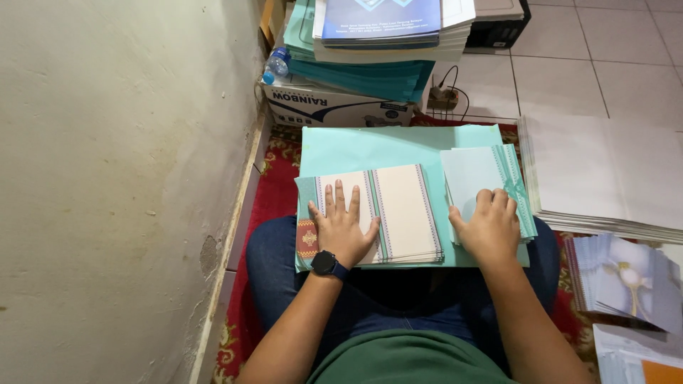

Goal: The person sits on the floor and assembles notebooks by placing a light blue cover sheet over a white inner block, then pressing down along the spine to secure the binding. The person repeats this process for multiple notebooks, handling each one individually.

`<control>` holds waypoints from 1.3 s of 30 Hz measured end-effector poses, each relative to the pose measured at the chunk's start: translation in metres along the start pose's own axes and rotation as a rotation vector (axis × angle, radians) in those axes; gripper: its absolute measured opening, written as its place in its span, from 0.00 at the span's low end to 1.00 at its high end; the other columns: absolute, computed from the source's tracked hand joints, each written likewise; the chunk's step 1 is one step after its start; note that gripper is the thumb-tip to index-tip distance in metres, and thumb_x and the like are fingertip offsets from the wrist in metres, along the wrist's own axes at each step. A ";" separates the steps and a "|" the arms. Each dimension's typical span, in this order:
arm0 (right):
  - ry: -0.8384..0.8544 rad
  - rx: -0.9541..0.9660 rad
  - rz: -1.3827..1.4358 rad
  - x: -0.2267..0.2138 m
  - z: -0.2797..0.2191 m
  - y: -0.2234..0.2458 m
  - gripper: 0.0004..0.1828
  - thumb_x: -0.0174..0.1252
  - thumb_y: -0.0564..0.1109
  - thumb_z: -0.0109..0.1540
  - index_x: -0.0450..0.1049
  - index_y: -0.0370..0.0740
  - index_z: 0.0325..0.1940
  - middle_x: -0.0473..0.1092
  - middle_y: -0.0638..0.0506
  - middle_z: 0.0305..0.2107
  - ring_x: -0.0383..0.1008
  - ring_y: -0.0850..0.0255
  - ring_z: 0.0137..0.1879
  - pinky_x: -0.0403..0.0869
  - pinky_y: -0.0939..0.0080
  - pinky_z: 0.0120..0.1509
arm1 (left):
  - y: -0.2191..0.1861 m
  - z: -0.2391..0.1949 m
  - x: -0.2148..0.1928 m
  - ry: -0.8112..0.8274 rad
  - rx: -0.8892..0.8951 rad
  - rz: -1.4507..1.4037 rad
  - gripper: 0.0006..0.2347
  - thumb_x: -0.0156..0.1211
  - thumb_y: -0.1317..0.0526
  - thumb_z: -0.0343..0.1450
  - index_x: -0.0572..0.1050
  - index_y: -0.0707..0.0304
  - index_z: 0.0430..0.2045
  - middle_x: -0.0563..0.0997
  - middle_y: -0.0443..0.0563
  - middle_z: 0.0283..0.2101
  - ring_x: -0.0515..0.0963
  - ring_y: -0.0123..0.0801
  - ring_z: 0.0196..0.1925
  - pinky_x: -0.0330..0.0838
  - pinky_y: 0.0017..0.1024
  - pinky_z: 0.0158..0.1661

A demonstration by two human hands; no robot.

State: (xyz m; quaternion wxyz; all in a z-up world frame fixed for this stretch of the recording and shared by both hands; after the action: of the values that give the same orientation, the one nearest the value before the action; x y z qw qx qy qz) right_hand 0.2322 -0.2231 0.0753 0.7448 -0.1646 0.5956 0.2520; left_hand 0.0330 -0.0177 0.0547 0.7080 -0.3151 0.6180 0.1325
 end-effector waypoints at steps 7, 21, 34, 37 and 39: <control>-0.034 0.022 -0.021 0.002 0.001 -0.024 0.32 0.48 0.73 0.65 0.73 0.41 0.42 0.71 0.41 0.47 0.74 0.41 0.53 0.78 0.42 0.48 | 0.000 0.000 -0.001 0.011 -0.001 0.000 0.33 0.39 0.38 0.72 0.54 0.55 0.71 0.46 0.69 0.75 0.41 0.60 0.77 0.29 0.73 0.64; 0.168 0.327 0.003 -0.024 0.009 -0.064 0.55 0.58 0.81 0.50 0.62 0.45 0.69 0.60 0.38 0.63 0.56 0.39 0.65 0.58 0.35 0.64 | 0.004 0.002 0.015 -0.157 0.012 0.122 0.34 0.39 0.36 0.70 0.56 0.51 0.70 0.50 0.63 0.75 0.45 0.54 0.76 0.38 0.73 0.63; 0.203 0.278 -0.097 -0.023 0.010 -0.071 0.52 0.58 0.80 0.53 0.65 0.44 0.69 0.67 0.38 0.56 0.64 0.41 0.61 0.67 0.41 0.60 | 0.004 0.000 0.017 -0.245 0.038 0.124 0.30 0.43 0.43 0.71 0.62 0.56 0.67 0.56 0.64 0.73 0.52 0.56 0.75 0.43 0.71 0.63; 0.136 0.276 -0.081 -0.014 0.012 -0.083 0.55 0.62 0.81 0.49 0.67 0.45 0.69 0.69 0.38 0.53 0.65 0.40 0.59 0.67 0.41 0.58 | 0.004 0.000 0.018 -0.272 0.044 0.140 0.29 0.43 0.44 0.71 0.63 0.56 0.67 0.57 0.64 0.73 0.54 0.57 0.74 0.46 0.72 0.63; 0.066 0.233 -0.032 -0.013 0.011 -0.086 0.48 0.65 0.70 0.51 0.68 0.43 0.68 0.71 0.39 0.52 0.67 0.40 0.58 0.67 0.41 0.57 | 0.004 0.000 0.018 -0.269 0.044 0.148 0.29 0.43 0.44 0.71 0.63 0.56 0.67 0.57 0.64 0.72 0.54 0.56 0.74 0.47 0.72 0.62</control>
State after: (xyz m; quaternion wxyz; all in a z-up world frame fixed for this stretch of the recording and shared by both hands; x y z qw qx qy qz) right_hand 0.2878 -0.2897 0.0857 0.7429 -0.0945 0.6422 0.1637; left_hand 0.0346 -0.0185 0.0367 0.7795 -0.2324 0.5417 0.2120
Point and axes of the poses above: each hand's wrist, its own z-axis towards the middle knuckle, its own x-axis out of the palm, y = z × x, the point moved 6 cm from there along z, towards the middle knuckle
